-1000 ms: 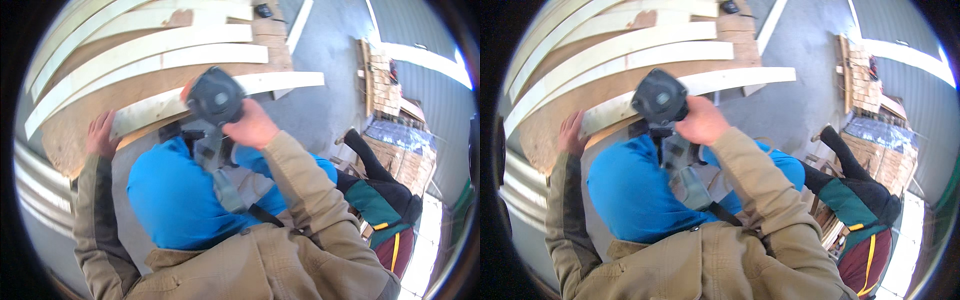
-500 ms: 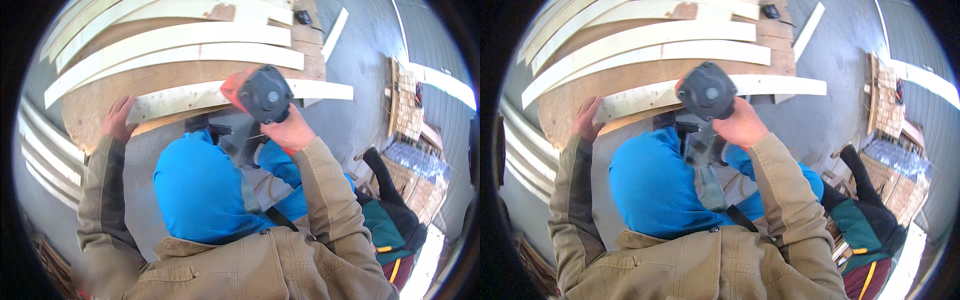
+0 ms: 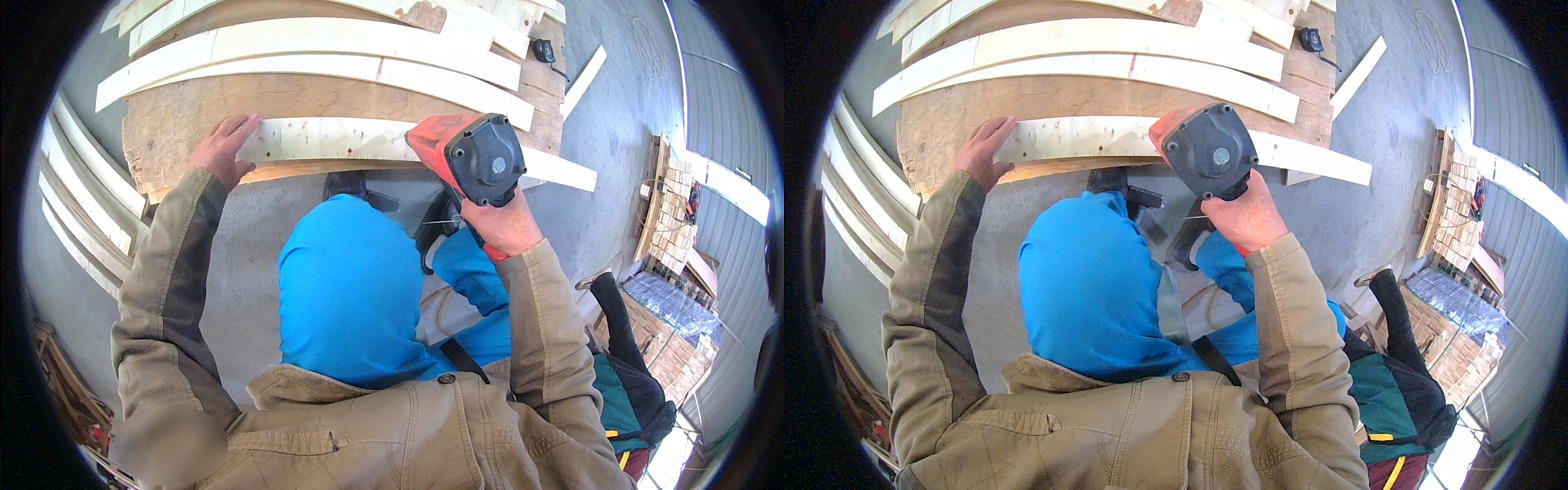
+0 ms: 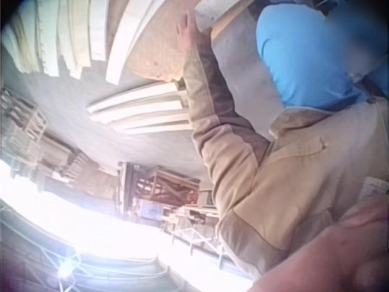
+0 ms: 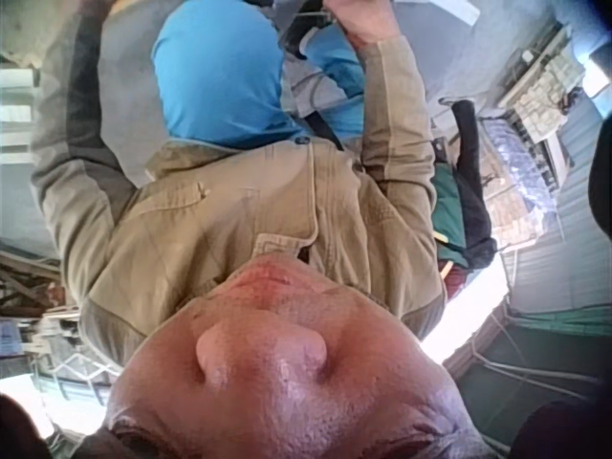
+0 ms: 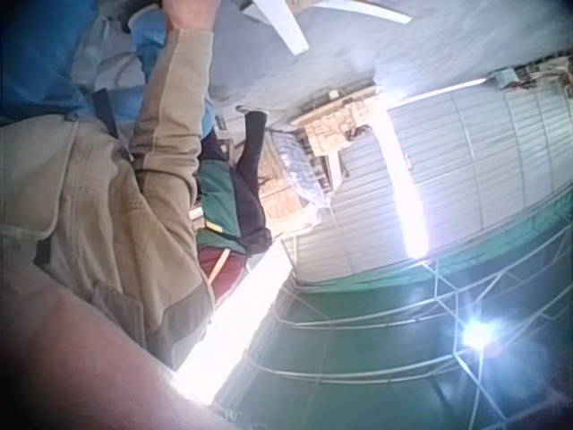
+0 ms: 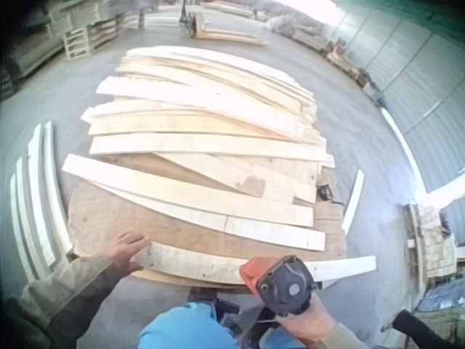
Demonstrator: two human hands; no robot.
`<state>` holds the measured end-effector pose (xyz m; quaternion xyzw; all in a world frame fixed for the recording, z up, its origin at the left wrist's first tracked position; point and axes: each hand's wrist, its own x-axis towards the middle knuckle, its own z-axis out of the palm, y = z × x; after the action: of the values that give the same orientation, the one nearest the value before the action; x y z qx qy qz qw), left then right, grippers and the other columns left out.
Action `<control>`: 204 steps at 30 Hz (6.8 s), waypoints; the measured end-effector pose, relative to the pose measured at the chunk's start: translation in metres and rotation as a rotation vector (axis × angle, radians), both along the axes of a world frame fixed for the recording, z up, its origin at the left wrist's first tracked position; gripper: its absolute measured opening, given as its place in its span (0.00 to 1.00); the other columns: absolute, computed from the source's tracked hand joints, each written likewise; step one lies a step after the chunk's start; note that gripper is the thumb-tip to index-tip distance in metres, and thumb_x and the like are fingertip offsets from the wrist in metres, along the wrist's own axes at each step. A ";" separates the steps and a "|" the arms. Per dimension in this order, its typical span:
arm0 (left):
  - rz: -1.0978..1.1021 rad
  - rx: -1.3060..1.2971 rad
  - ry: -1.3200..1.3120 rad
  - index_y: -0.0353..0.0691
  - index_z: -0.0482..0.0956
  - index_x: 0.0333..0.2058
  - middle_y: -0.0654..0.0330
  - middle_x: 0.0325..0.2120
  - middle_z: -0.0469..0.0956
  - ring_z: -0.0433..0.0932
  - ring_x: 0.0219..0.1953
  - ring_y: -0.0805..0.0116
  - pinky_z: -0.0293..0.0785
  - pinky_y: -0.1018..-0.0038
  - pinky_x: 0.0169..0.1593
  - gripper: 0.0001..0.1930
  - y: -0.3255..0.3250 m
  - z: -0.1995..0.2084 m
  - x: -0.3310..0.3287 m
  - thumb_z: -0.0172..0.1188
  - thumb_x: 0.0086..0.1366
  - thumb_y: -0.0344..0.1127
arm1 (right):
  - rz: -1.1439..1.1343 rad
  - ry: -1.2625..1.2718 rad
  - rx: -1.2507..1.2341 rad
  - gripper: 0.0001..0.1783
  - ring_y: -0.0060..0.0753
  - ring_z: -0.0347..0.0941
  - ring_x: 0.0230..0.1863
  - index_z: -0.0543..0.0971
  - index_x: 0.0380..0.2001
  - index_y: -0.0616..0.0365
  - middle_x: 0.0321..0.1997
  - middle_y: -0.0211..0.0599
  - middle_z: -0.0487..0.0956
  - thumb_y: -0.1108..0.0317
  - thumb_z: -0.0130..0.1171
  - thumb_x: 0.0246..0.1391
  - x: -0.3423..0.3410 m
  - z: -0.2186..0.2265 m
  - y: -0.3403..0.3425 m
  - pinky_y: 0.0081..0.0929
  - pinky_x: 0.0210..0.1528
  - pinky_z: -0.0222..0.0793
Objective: The person positions white wooden planks onto a curved wooden base and secures them using a red pneumatic nail gun. They repeatedly align each plank and drive nails along its length to attach it to the structure.
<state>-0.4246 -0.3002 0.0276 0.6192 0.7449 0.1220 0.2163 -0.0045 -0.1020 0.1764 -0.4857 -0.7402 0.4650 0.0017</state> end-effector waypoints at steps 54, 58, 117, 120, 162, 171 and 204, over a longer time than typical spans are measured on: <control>0.041 -0.130 0.022 0.51 0.67 0.75 0.55 0.70 0.70 0.70 0.71 0.50 0.72 0.57 0.72 0.47 -0.002 0.001 0.004 0.77 0.56 0.30 | -0.097 0.052 -0.013 0.14 0.30 0.85 0.47 0.86 0.46 0.63 0.46 0.38 0.90 0.76 0.69 0.55 0.030 0.020 -0.018 0.32 0.54 0.79; 0.022 -0.169 0.055 0.51 0.64 0.76 0.54 0.70 0.69 0.69 0.72 0.49 0.72 0.57 0.72 0.49 0.001 0.006 0.006 0.76 0.56 0.31 | -0.040 0.051 0.034 0.13 0.27 0.84 0.48 0.86 0.46 0.62 0.45 0.36 0.90 0.77 0.66 0.57 0.044 0.035 -0.011 0.30 0.53 0.79; -0.078 -0.349 -0.138 0.37 0.82 0.50 0.50 0.41 0.87 0.87 0.43 0.54 0.83 0.61 0.50 0.38 0.067 -0.004 -0.048 0.82 0.34 0.33 | -0.194 -0.288 0.118 0.21 0.18 0.73 0.26 0.84 0.54 0.59 0.37 0.26 0.84 0.70 0.65 0.56 0.114 0.095 0.028 0.25 0.24 0.68; -0.055 -0.315 -0.090 0.37 0.80 0.52 0.48 0.45 0.85 0.85 0.49 0.50 0.82 0.59 0.54 0.36 0.053 -0.003 -0.036 0.80 0.38 0.33 | -0.179 -0.193 0.126 0.20 0.18 0.72 0.24 0.84 0.53 0.59 0.36 0.26 0.84 0.70 0.66 0.56 0.113 0.092 0.028 0.24 0.25 0.69; -0.004 0.061 -0.031 0.35 0.77 0.47 0.48 0.49 0.78 0.77 0.57 0.44 0.81 0.56 0.57 0.26 0.030 -0.021 0.042 0.72 0.46 0.26 | 0.256 0.075 -0.012 0.14 0.36 0.83 0.40 0.83 0.43 0.66 0.37 0.44 0.88 0.76 0.66 0.51 -0.096 0.050 -0.022 0.34 0.47 0.77; -0.029 0.180 -0.061 0.36 0.77 0.44 0.47 0.45 0.79 0.79 0.54 0.42 0.83 0.55 0.54 0.24 0.031 -0.042 0.038 0.70 0.44 0.25 | 0.197 0.155 -0.038 0.08 0.27 0.77 0.32 0.83 0.36 0.68 0.29 0.42 0.85 0.75 0.65 0.52 -0.122 0.034 -0.033 0.32 0.40 0.75; 0.020 0.207 -0.104 0.39 0.77 0.49 0.50 0.49 0.77 0.78 0.56 0.43 0.82 0.55 0.57 0.28 0.030 -0.052 0.038 0.71 0.44 0.27 | 0.327 -0.112 -0.102 0.15 0.47 0.85 0.49 0.85 0.47 0.63 0.44 0.52 0.88 0.71 0.66 0.57 -0.148 0.026 -0.050 0.42 0.55 0.78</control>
<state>-0.3863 -0.2703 -0.0244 0.6237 0.7222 0.2325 0.1882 -0.1527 -0.1516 0.2026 -0.3835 -0.7835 0.4684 -0.1398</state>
